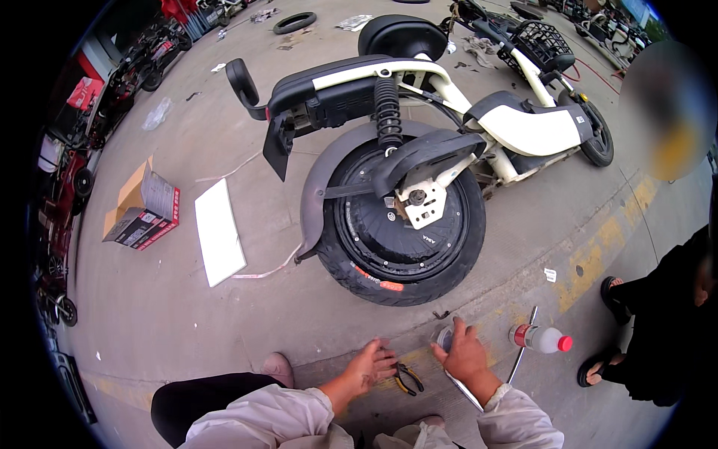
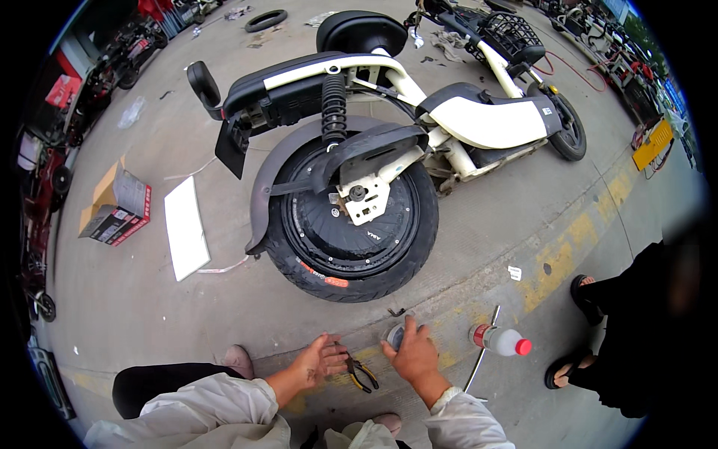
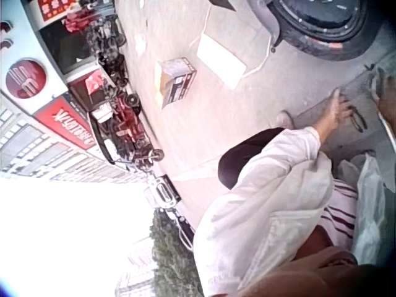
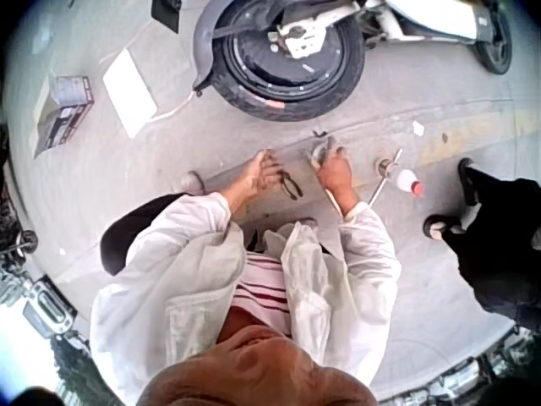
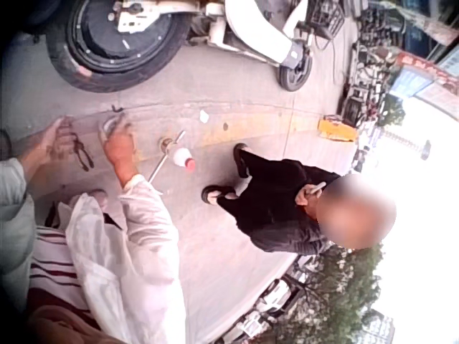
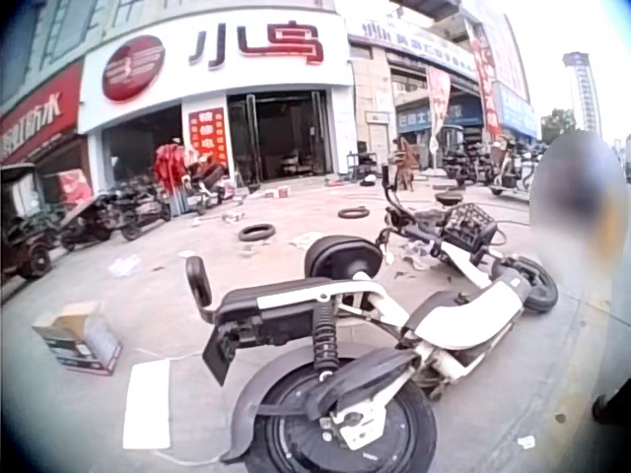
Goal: The person removes the inner tube from a scooter tire, uses a T-handle wrench to adjust components, and inflates the tire with an air hose. The person works on the rear wheel of a white scooter outdoors in front of a repair shop.
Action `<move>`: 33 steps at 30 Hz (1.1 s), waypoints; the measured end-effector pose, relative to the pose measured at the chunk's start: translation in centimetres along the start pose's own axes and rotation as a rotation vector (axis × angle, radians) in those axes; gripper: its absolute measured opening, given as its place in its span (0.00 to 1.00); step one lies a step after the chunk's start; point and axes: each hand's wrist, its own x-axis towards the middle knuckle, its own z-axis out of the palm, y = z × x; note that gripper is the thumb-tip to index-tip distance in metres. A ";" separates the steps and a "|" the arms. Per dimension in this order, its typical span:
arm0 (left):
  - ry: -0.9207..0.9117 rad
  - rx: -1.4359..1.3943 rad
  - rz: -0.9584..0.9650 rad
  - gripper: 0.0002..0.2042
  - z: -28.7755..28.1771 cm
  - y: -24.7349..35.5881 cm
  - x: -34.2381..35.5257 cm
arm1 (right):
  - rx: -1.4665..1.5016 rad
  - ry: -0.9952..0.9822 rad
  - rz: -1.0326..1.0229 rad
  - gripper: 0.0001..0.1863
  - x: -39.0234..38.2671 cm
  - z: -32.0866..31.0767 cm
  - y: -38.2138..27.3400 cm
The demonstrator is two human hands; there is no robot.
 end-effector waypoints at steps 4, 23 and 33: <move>-0.262 -0.086 -0.067 0.24 3.7 -2.3 -0.7 | 0.565 -0.067 0.057 0.39 -3.9 0.1 -4.0; -0.451 0.819 -0.638 0.32 2.3 3.9 1.2 | -0.401 0.172 -1.132 0.30 -8.0 -0.8 -2.4; -0.297 0.596 -0.257 0.31 2.8 4.5 0.3 | -0.086 0.096 -0.629 0.41 -6.9 -1.3 -4.3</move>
